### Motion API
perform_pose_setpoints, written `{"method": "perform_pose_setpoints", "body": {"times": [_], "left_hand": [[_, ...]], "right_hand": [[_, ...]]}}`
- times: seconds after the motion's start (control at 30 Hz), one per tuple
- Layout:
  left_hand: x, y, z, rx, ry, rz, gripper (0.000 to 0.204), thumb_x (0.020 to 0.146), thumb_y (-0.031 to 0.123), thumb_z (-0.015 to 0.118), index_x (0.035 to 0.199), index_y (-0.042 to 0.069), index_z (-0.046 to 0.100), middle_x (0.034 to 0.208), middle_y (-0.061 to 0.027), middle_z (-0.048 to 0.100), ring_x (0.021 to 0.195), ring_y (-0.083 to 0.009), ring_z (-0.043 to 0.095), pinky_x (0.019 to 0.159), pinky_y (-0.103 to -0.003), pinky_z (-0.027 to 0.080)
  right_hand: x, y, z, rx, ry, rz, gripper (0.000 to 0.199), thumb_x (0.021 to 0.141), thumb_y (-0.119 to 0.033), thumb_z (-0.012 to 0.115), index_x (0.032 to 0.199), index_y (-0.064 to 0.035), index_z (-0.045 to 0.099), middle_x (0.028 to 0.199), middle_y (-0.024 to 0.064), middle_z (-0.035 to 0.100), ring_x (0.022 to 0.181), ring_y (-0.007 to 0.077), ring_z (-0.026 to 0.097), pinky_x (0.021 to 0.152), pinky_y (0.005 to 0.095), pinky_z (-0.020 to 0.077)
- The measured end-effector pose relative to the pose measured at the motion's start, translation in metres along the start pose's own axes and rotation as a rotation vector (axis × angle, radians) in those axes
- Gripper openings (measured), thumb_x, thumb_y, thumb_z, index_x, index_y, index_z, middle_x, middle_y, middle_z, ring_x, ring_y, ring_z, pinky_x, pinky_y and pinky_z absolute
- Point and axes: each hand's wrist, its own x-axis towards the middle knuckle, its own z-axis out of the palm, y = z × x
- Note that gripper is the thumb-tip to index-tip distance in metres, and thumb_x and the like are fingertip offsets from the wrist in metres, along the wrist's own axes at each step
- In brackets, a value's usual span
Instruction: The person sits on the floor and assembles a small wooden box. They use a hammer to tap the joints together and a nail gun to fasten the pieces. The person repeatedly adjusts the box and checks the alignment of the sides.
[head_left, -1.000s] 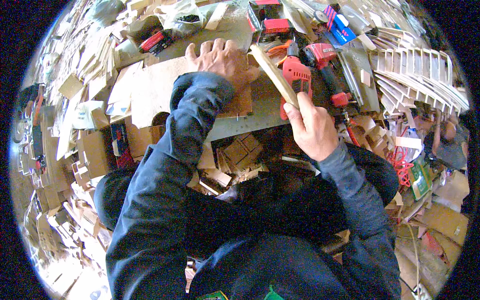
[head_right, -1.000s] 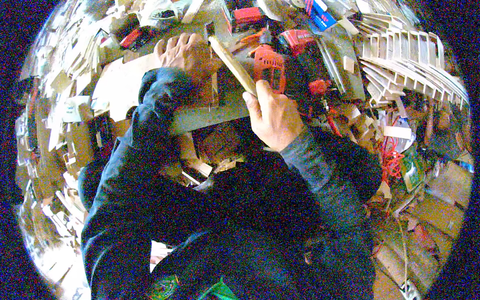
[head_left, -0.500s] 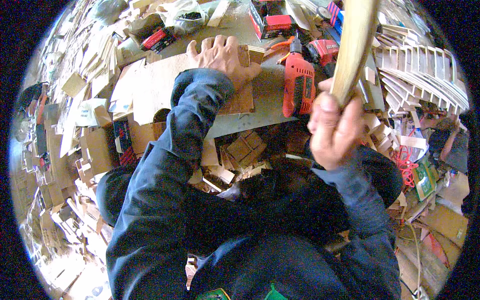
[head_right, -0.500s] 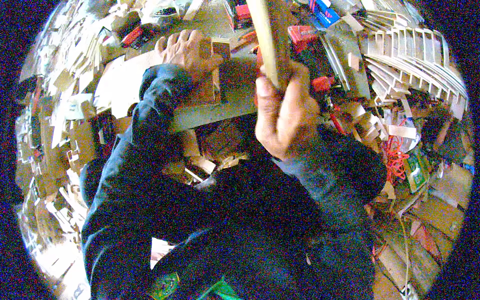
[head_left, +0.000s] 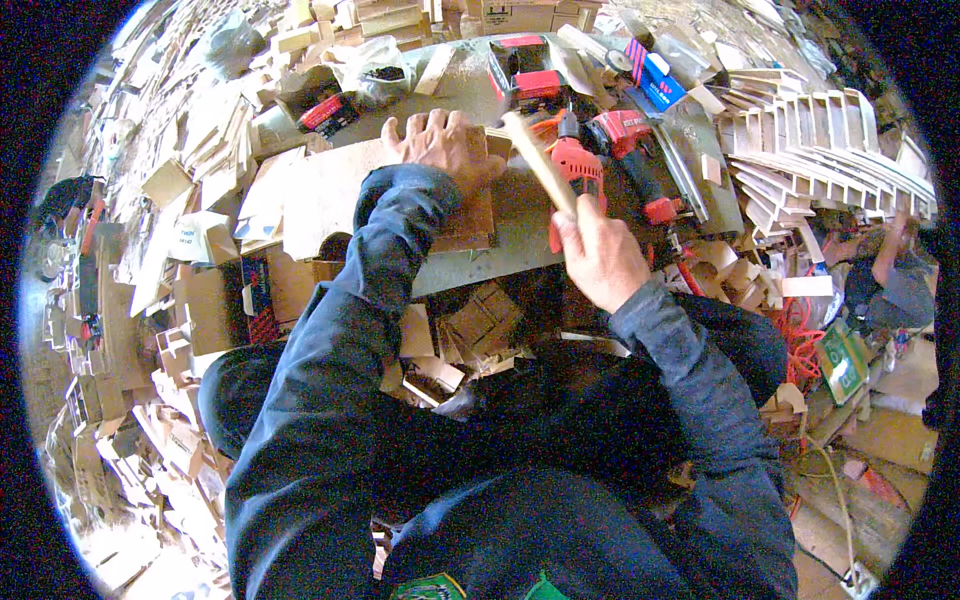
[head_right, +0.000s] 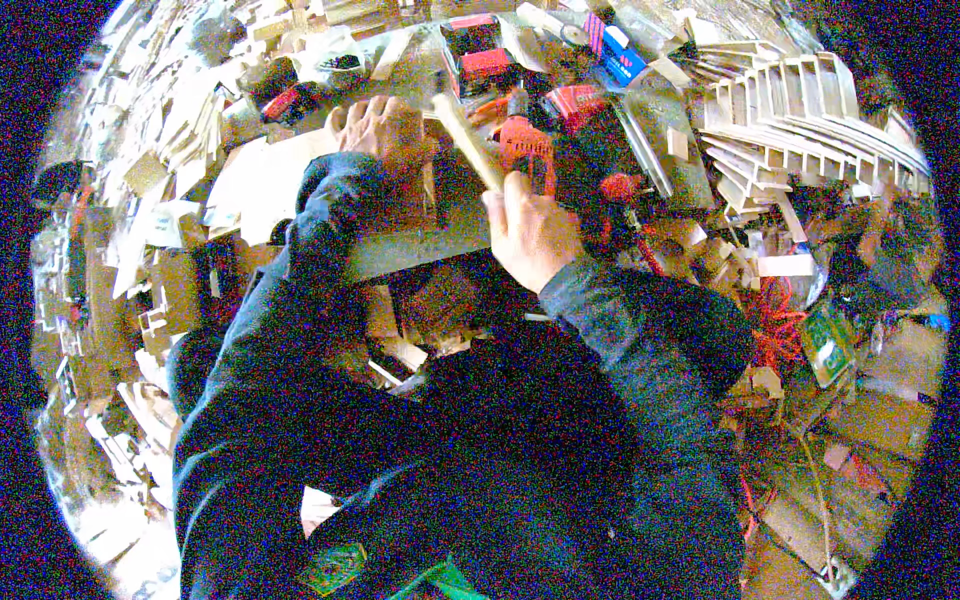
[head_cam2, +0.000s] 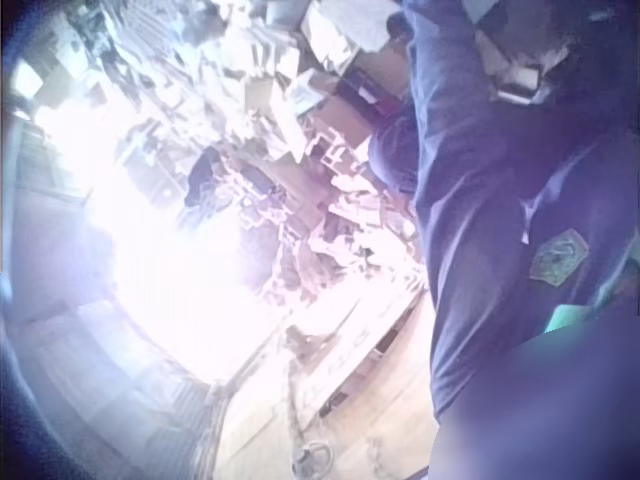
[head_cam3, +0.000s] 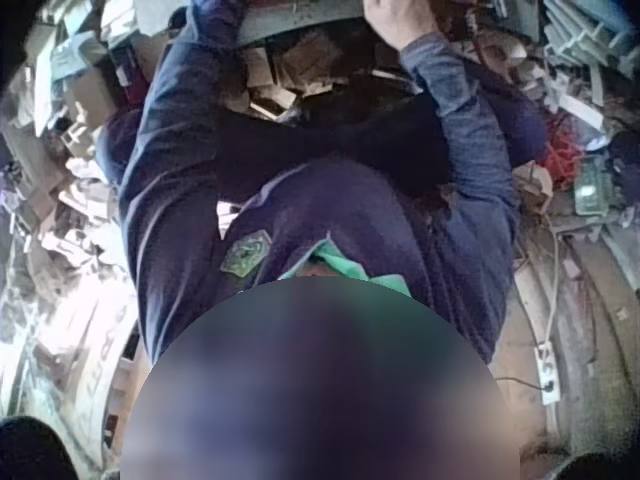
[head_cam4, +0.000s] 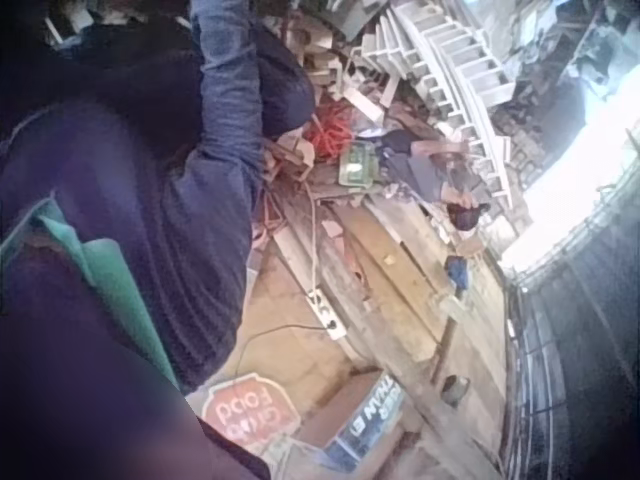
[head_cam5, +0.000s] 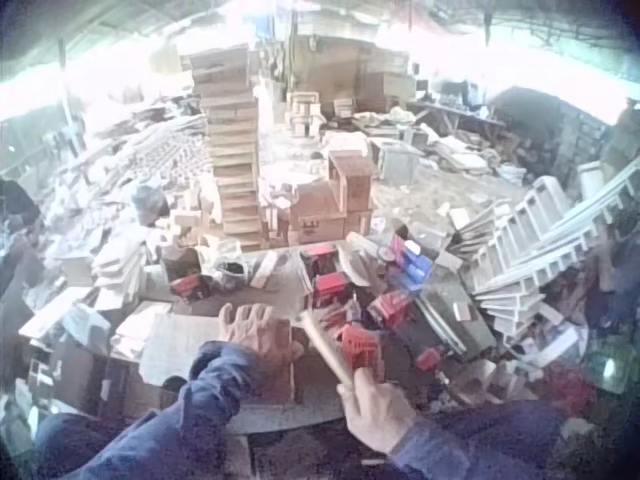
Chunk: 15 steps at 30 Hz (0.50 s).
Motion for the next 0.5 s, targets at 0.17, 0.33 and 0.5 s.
{"method": "perform_pose_setpoints", "body": {"times": [0.17,0.33,0.5], "left_hand": [[0.001,0.000,-0.006,0.048,-0.056,-0.039,0.075,0.068,0.067,0.065,0.119,0.012,0.059,0.125,-0.0137,0.057,0.126,-0.0326,0.046,0.111,-0.062,0.016],[-0.002,-0.035,-0.010,-0.366,0.514,0.053,0.079,0.070,0.068,0.068,0.127,0.014,0.057,0.125,-0.0151,0.060,0.122,-0.0348,0.051,0.107,-0.054,0.031],[-0.061,-0.210,-0.064,-0.457,0.420,0.076,0.025,0.076,0.022,0.074,0.095,0.006,0.071,0.092,-0.0148,0.071,0.086,-0.0302,0.068,0.078,-0.038,0.054]], "right_hand": [[-0.028,0.017,-0.033,0.185,0.227,-0.064,0.028,0.101,-0.034,0.050,0.105,-0.0066,0.057,0.067,0.0209,0.062,0.061,0.0396,0.064,0.051,0.0481,0.0433],[-0.042,0.013,-0.050,0.334,0.135,0.172,0.032,0.101,-0.033,0.050,0.114,-0.0059,0.060,0.064,0.0051,0.057,0.045,0.0162,0.052,0.041,0.0325,0.0411],[-0.044,0.004,-0.035,0.756,-0.053,0.427,0.033,0.102,-0.034,0.048,0.117,-0.0070,0.058,0.058,-0.0026,0.042,0.038,0.0055,0.040,0.030,0.0224,0.0317]]}}
